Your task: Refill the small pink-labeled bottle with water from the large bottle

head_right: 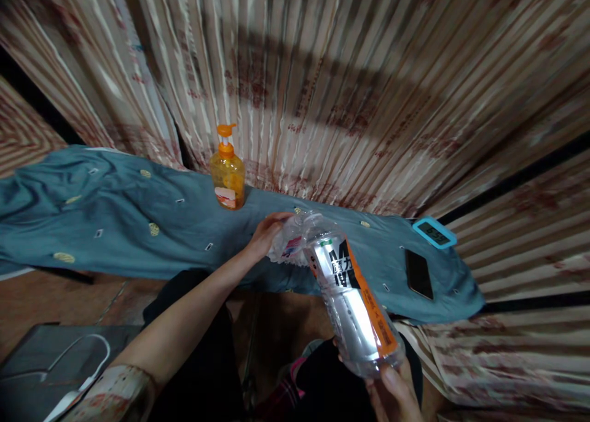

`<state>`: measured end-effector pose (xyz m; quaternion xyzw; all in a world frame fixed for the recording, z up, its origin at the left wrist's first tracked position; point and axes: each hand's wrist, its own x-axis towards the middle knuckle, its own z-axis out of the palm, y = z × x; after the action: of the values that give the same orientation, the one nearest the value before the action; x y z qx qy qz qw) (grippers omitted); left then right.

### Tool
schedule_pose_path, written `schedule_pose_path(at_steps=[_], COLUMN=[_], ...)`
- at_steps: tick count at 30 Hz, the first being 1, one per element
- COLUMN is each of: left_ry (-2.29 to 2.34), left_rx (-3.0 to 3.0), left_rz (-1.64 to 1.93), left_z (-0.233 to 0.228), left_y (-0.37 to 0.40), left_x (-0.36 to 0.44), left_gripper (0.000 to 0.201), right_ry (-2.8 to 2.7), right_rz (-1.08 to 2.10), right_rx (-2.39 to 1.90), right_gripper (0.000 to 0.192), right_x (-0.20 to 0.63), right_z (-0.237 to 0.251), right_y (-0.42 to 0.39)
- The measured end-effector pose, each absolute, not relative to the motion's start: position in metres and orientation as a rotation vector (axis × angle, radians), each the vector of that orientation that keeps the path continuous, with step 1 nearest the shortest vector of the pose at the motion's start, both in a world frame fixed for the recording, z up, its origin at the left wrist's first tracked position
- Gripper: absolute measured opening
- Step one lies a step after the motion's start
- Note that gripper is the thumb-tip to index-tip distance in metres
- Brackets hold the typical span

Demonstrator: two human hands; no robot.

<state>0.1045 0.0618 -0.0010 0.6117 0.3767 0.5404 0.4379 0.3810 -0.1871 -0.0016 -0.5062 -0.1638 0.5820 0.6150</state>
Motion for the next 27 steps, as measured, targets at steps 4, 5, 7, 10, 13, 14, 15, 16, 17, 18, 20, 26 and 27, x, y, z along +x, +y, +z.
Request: schedule_pose_path(at_steps=[4, 5, 7, 10, 13, 14, 15, 16, 17, 18, 20, 26, 27], left_ry=[0.955, 0.944, 0.916, 0.901, 0.942, 0.953, 0.957, 0.955, 0.953, 0.950, 0.944, 0.984, 0.979], left_rx=[1.582, 1.577, 1.557, 1.490, 1.398, 1.376, 1.363, 1.357, 1.350, 1.345, 1.334, 1.370, 1.374], left_rz=[1.355, 1.360, 1.356, 1.340, 1.324, 1.320, 1.318, 1.316, 1.316, 1.311, 1.295, 1.289, 1.294], left_z=[-0.004, -0.003, -0.001, 0.001, 0.002, 0.002, 0.002, 0.003, 0.003, 0.004, 0.007, 0.014, 0.014], left_y=[0.062, 0.062, 0.062, 0.062, 0.062, 0.062, 0.061, 0.061, 0.060, 0.060, 0.058, 0.056, 0.056], left_x=[0.104, 0.103, 0.103, 0.103, 0.102, 0.102, 0.102, 0.102, 0.102, 0.101, 0.100, 0.097, 0.096], left_gripper=[0.037, 0.037, 0.036, 0.036, 0.039, 0.040, 0.039, 0.038, 0.036, 0.035, 0.036, 0.027, 0.027], right_ry=[-0.389, -0.395, -0.402, -0.397, -0.345, -0.306, -0.276, -0.267, -0.276, -0.301, -0.357, -0.504, -0.523], right_rz=[1.339, 1.337, 1.335, 1.319, 1.254, 1.200, 1.180, 1.180, 1.201, 1.248, 1.326, 1.411, 1.405], right_rx=[-1.147, -1.148, -1.167, -1.226, -1.255, -1.270, -1.285, -1.289, -1.281, -1.256, -1.187, -1.104, -1.112], right_gripper=[0.039, 0.039, 0.042, 0.048, 0.054, 0.055, 0.056, 0.058, 0.060, 0.063, 0.065, 0.077, 0.077], right_x=[0.382, 0.383, 0.382, 0.373, 0.356, 0.351, 0.347, 0.345, 0.343, 0.344, 0.346, 0.353, 0.354], right_z=[-0.002, -0.003, -0.002, 0.005, 0.017, 0.020, 0.023, 0.024, 0.025, 0.024, 0.020, 0.009, 0.008], right_y=[-0.189, -0.189, -0.190, -0.188, -0.182, -0.180, -0.179, -0.178, -0.177, -0.177, -0.178, -0.177, -0.177])
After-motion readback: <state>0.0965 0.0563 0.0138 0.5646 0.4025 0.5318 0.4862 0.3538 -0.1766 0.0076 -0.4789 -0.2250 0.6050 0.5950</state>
